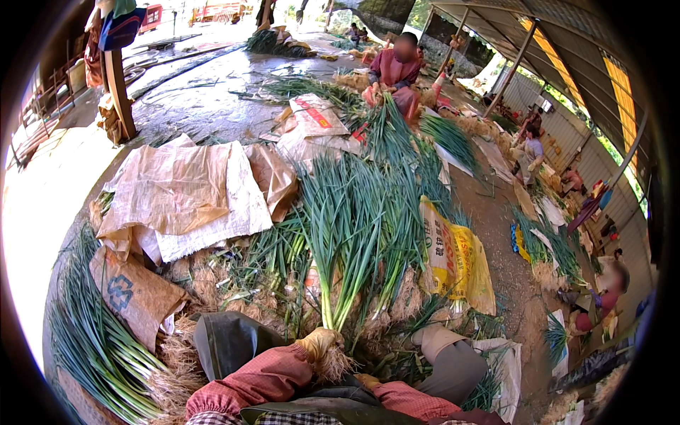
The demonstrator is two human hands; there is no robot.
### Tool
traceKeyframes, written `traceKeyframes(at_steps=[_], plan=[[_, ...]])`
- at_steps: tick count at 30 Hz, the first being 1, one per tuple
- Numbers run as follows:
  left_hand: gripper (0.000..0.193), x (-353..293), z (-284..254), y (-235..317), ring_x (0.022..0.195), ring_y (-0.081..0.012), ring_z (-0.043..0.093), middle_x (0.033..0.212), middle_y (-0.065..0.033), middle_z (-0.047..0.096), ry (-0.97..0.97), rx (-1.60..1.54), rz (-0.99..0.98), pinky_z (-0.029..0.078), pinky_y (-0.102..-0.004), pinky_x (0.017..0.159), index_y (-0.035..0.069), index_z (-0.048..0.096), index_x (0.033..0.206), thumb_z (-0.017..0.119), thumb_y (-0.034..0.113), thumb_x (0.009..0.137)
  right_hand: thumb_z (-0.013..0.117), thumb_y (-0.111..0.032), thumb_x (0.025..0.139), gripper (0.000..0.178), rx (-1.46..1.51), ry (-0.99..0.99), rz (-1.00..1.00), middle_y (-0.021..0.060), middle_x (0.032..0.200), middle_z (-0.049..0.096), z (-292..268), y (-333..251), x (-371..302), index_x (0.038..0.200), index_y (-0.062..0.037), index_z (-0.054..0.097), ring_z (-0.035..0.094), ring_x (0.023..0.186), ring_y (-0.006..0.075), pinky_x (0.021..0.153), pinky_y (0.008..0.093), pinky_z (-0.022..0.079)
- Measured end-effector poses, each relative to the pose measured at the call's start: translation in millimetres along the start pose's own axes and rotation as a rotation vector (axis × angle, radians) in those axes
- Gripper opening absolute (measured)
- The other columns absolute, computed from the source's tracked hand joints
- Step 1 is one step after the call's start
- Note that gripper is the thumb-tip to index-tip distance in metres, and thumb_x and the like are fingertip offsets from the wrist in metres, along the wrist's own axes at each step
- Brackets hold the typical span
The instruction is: The person cleans green onions by hand, peeling away the outer layers and dirt from the stalks and roots before organizing them into bundles.
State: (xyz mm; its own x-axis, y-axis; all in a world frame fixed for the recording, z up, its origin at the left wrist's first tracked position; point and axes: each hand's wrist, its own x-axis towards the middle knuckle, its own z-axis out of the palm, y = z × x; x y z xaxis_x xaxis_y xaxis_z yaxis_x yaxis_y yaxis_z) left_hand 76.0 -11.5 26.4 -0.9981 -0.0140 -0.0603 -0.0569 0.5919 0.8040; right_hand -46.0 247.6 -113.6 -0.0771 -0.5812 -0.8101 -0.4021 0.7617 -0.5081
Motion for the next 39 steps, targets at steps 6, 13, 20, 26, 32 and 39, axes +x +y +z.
traceKeyframes(at_steps=[6,13,20,26,32,39], plan=[[0.027,5,37,-39,0.085,-0.0280,0.060,0.088,-0.0120,0.063,0.053,-0.806,-0.284,0.048,-0.0313,0.074,0.008,0.062,0.092,0.060,0.009,0.066,0.034,-0.031,0.086,0.037,-0.042,-0.002,-0.034,0.0120,0.109,0.056,0,-10,0,0.108,-0.0103,0.055,0.052,0.099,0.0272,0.083,0.0340,0.039],[0.022,4,-6,7,0.076,-0.0250,0.061,0.080,-0.0121,0.062,0.235,-0.176,0.189,0.048,-0.0297,0.066,0.007,0.062,0.090,0.060,0.015,0.069,0.036,-0.031,0.085,0.035,-0.062,0.004,-0.033,0.0119,0.107,0.057,-4,-7,-4,0.106,-0.0102,0.056,0.053,0.098,0.0274,0.083,0.0344,0.039],[0.028,2,-6,-8,0.075,-0.0196,0.059,0.081,-0.0090,0.062,0.200,-0.566,-0.237,0.047,-0.0291,0.066,0.004,0.062,0.092,0.066,0.008,0.065,0.038,-0.030,0.084,0.034,-0.081,-0.007,-0.053,0.0118,0.105,0.058,-3,-16,-4,0.104,-0.0101,0.057,0.054,0.097,0.0275,0.082,0.0348,0.040],[0.018,7,-6,4,0.067,-0.0196,0.060,0.077,-0.0092,0.062,0.228,-0.733,-0.337,0.047,-0.0286,0.058,0.001,0.061,0.091,0.058,0.009,0.075,0.040,-0.030,0.083,0.033,-0.095,0.017,-0.061,0.0117,0.103,0.058,-11,-7,-9,0.103,-0.0100,0.057,0.054,0.096,0.0276,0.081,0.0351,0.040],[0.014,-1,17,-36,0.072,-0.0196,0.060,0.078,-0.0065,0.063,0.162,-0.081,-0.017,0.047,-0.0277,0.063,0.003,0.064,0.085,0.058,0.010,0.074,0.042,-0.030,0.083,0.032,-0.095,0.022,-0.087,0.0116,0.101,0.059,3,-13,-9,0.101,-0.0100,0.058,0.055,0.095,0.0278,0.080,0.0355,0.040],[0.014,8,3,-17,0.074,-0.0189,0.059,0.080,-0.0073,0.062,0.065,-0.344,-0.156,0.047,-0.0269,0.068,0.000,0.062,0.086,0.055,0.003,0.074,0.044,-0.030,0.081,0.030,-0.105,0.212,-0.161,0.0115,0.099,0.060,4,4,-20,0.099,-0.0099,0.059,0.055,0.093,0.0279,0.079,0.0359,0.041]])
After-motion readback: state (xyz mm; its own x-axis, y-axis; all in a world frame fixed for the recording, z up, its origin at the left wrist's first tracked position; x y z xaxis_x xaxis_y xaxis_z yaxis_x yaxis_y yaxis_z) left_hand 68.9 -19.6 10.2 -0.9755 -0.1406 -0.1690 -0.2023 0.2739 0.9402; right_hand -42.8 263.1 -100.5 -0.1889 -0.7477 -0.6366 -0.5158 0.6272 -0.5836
